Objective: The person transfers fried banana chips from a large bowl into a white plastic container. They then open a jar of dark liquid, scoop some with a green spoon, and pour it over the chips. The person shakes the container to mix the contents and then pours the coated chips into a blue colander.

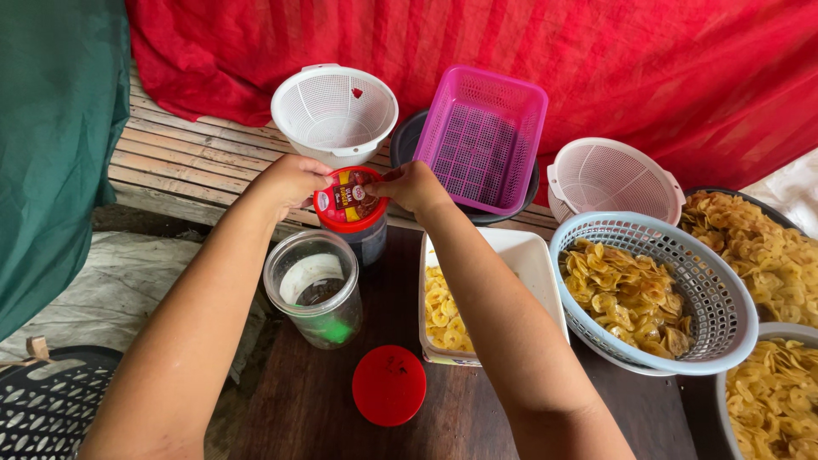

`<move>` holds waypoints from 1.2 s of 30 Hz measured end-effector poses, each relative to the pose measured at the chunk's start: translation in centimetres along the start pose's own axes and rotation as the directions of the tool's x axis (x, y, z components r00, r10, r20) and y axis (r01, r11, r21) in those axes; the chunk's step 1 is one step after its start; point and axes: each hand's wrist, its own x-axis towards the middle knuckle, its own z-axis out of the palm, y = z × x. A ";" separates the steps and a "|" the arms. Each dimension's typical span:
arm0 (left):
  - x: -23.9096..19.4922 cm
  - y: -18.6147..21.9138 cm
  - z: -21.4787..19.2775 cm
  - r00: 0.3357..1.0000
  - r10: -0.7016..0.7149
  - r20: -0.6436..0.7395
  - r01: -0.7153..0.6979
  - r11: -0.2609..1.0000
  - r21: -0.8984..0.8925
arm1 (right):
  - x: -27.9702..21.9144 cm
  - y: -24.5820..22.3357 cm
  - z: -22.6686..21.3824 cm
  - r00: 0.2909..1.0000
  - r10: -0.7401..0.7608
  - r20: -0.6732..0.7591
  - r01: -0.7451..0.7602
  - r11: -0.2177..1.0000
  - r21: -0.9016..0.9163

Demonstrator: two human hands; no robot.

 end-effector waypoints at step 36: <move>-17.2 3.7 -0.4 0.938 0.345 0.034 -0.280 0.696 0.662 | -21.8 -4.3 -4.0 0.827 -0.256 0.500 0.224 0.967 0.123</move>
